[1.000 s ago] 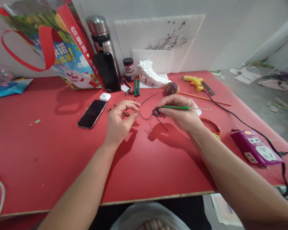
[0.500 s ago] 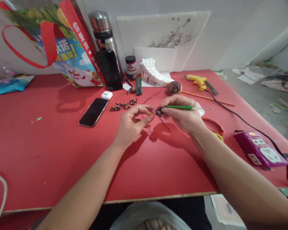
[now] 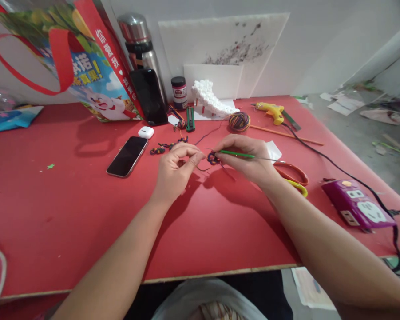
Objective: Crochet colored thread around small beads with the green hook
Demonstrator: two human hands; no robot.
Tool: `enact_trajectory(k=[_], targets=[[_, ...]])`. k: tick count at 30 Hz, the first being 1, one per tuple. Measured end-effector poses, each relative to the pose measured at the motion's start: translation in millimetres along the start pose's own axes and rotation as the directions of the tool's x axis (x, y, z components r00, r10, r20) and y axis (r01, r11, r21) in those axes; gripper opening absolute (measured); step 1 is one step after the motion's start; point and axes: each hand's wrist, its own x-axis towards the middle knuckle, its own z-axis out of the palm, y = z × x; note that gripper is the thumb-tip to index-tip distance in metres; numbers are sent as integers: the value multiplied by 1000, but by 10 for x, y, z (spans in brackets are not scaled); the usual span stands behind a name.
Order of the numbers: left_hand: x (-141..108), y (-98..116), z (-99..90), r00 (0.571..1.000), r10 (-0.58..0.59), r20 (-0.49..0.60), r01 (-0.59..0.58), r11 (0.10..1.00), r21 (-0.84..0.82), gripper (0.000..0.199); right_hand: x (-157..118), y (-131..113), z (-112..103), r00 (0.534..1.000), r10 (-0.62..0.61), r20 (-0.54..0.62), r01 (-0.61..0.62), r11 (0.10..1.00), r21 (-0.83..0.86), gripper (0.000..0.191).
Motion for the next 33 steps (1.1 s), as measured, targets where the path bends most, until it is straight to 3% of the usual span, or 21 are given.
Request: enact_trajectory(k=[3, 6, 9, 14, 19, 23, 28, 30, 33], targets=[[-61, 94, 61, 995, -87, 51, 90, 994, -57, 26, -2, 21, 20, 988, -148, 40, 153, 970, -189, 1], [-128, 126, 154, 984, -124, 124, 136, 987, -90, 22, -8, 43, 34, 969, -241, 51, 245, 924, -293, 6], [-136, 93, 172, 988, -122, 93, 129, 989, -78, 16, -14, 55, 42, 982, -189, -1, 183, 951, -248, 3], [-105, 49, 111, 999, -35, 18, 36, 999, -36, 12, -14, 71, 51, 995, -8, -96, 3, 999, -45, 14], [-201, 50, 207, 999, 32, 31, -34, 996, 86, 12, -22, 77, 97, 992, 13, -125, -14, 1000, -6, 12], [-240, -5, 248, 986, 166, 32, -168, 953, 253, 14, -29, 56, 134, 992, 45, -116, -38, 997, 65, 14], [-179, -67, 148, 979, 167, 120, -188, 962, 200, 15, 15, 59, 65, 988, 56, -141, -30, 984, 176, 14], [-150, -91, 105, 968, 135, 211, -170, 973, 158, 16, 41, 71, 20, 985, 25, -173, 13, 976, 219, 16], [-128, -144, 82, 914, 121, 388, -199, 966, 168, 15, 67, 74, -30, 980, 8, -201, 49, 960, 275, 19]])
